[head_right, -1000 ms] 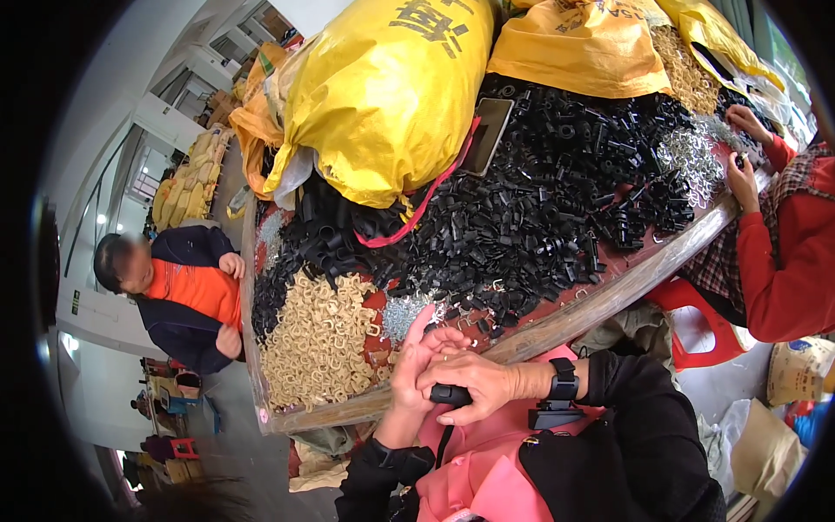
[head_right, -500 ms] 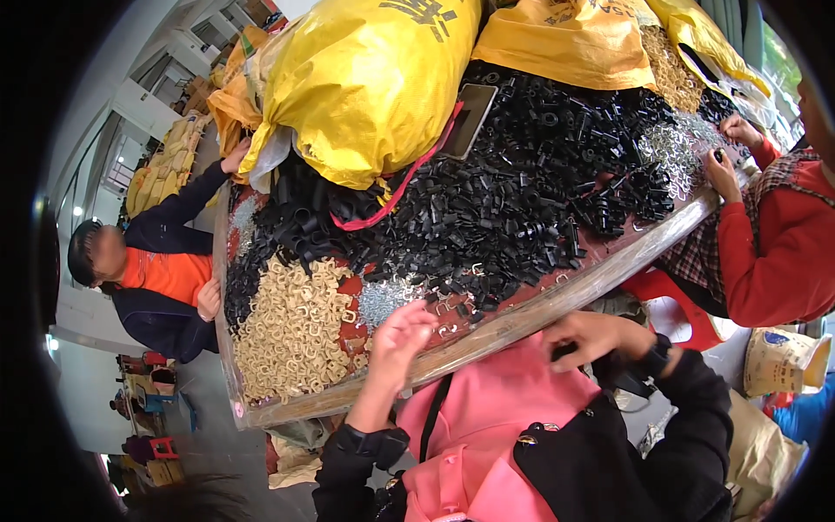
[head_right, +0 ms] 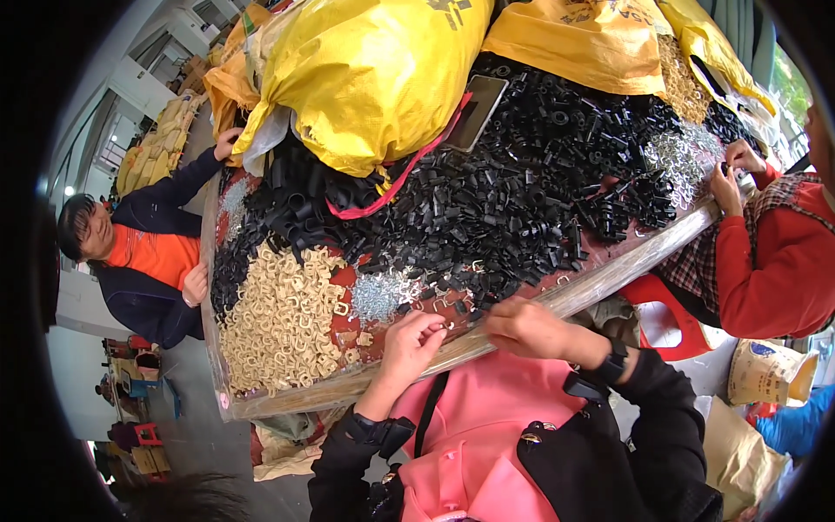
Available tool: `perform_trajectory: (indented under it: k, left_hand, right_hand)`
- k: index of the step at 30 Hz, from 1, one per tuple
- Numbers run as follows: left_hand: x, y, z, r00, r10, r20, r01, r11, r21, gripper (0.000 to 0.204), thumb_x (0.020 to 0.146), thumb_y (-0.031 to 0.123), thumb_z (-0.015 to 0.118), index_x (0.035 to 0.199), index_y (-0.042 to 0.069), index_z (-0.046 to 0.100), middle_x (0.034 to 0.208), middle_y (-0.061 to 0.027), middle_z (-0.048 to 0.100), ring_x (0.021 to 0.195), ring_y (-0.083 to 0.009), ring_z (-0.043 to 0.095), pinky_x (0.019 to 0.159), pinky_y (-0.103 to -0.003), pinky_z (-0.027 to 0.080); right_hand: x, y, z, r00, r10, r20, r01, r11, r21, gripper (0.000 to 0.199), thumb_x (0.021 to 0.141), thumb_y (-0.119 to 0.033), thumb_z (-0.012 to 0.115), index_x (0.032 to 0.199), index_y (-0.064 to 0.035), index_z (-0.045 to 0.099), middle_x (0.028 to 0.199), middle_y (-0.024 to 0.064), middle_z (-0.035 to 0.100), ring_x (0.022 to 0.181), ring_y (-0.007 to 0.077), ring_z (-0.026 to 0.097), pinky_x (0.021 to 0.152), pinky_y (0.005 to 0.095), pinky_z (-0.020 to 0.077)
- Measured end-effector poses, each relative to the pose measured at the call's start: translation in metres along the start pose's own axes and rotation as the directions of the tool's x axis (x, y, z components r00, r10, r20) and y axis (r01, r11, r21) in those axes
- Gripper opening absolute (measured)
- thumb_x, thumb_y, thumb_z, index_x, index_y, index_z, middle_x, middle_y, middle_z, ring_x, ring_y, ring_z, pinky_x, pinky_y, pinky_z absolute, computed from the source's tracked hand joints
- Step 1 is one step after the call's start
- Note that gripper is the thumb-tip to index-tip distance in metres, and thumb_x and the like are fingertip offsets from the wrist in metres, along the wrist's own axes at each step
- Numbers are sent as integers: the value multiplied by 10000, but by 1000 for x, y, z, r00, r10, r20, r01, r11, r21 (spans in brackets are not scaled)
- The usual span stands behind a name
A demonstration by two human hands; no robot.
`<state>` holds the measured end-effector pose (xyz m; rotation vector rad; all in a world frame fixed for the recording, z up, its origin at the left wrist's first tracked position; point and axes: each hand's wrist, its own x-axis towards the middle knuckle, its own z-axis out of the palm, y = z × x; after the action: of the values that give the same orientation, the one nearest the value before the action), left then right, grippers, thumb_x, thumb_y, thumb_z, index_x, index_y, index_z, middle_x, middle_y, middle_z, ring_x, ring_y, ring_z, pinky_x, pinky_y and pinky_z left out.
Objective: The person assembles components by hand, picking up a black plastic housing and a small metal clip, then pressing the clip into the housing. They repeat this process multiple times, occasionally moving aside other black plastic pieces to reach the clips.
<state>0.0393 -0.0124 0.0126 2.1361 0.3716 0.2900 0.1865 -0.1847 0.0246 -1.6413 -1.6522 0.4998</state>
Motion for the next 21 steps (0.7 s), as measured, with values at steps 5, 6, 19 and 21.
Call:
perform_trajectory:
  k: [5, 6, 19, 21]
  left_hand:
    - [0, -1, -2, 998, 60, -2, -59, 995, 78, 161, 693, 51, 605, 846, 15, 575, 709, -82, 544, 580, -164, 562, 518, -250, 449]
    - [1, -1, -4, 997, 73, -14, -71, 993, 93, 154, 693, 55, 604, 839, 16, 573, 708, -84, 543, 579, -172, 562, 514, -255, 448]
    - [1, 3, -9, 984, 156, -89, -164, 983, -88, 93, 714, 50, 597, 790, 18, 555, 704, -67, 529, 566, -158, 541, 500, -252, 438]
    - [-3, 9, -15, 985, 128, -119, -142, 982, -121, 85, 716, 44, 596, 783, 17, 553, 708, -65, 530, 569, -153, 538, 502, -249, 436]
  right_hand:
    - [40, 16, 24, 984, 12, 175, 44, 949, -313, 119, 680, -99, 528, 778, -30, 530, 839, 122, 551, 686, 262, 572, 591, 350, 473]
    - [44, 18, 25, 974, 42, 222, 41, 932, -359, 113, 686, -108, 518, 768, -32, 525, 837, 124, 551, 665, 257, 576, 572, 343, 477]
    - [62, 5, 19, 949, 206, 237, -287, 875, 389, 104, 773, -121, 536, 775, -25, 497, 665, 30, 498, 533, 107, 486, 472, 240, 402]
    - [62, 1, 20, 876, 330, 352, -480, 527, 701, 113, 804, -138, 528, 793, -28, 504, 674, 19, 493, 528, 77, 441, 470, 205, 364]
